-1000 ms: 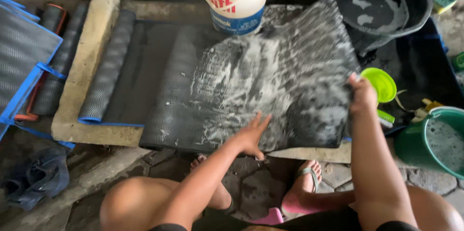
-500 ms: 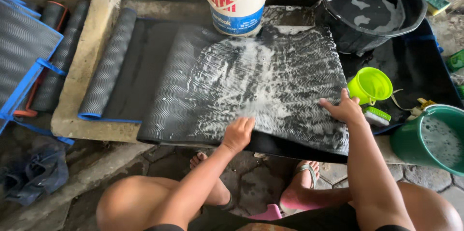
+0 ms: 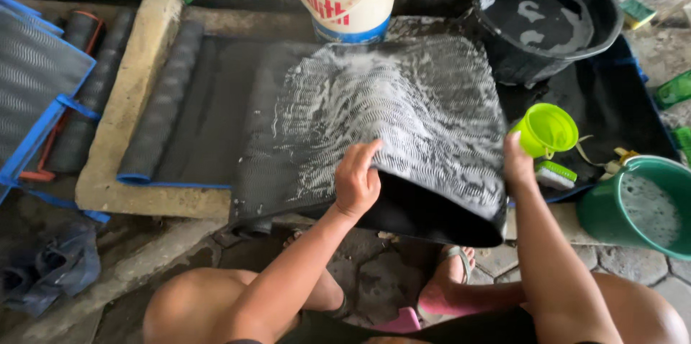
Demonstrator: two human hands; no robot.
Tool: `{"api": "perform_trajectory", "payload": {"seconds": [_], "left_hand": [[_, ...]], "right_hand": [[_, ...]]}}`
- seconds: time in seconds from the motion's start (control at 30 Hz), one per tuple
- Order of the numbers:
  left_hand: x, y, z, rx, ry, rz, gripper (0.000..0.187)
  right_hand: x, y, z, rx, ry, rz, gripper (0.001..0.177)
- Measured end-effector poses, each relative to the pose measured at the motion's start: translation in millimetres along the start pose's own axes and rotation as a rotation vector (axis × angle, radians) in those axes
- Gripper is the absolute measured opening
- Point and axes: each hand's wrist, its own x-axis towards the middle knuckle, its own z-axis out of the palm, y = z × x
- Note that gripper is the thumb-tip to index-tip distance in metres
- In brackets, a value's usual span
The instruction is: The person washes a textured black rubber mat by hand, scrubbing the surface with a sponge and soapy water before rinsing it with a green plastic jug and folding the wet mat.
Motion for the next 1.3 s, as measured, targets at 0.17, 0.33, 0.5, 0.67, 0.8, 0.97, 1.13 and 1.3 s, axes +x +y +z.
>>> {"api": "perform_trajectory", "payload": {"seconds": [0.17,0.33,0.5,0.67,0.8,0.97,1.13,1.3], "left_hand": [[-12,5,4,-0.041,-0.045,0.079,0.045],[-20,23,16,-0.161,-0.050,0.140,0.048],[16,52,17,-0.267,-0.007,0.144,0.049],[64,82,12,-0.467,0.060,0.076,0.040],[69,103,50,-0.645,0.036,0.047,0.049],[59,128,92,-0.798,-0.257,0.014,0.047],[34,94,147,-0.855,-0.570,-0.217,0.045],[41,73,174,-1.035,-0.642,-0.501,0.040]], "right_hand": [[19,36,29,-0.245,-0.037,0.140,0.097],[33,71,33,-0.630,-0.001,-0.140,0.063],[13,44,50,0.067,-0.102,0.217,0.085],[-179,-132,35,0.333,-0.375,-0.444,0.059],[40,11,67,-0.221,-0.283,-0.624,0.057],[44,77,107,0.532,-0.555,-0.440,0.033],[-108,25,94,1.295,-0.739,-0.158,0.014],[-144,-6,48,1.459,-0.781,-0.257,0.043]]}}
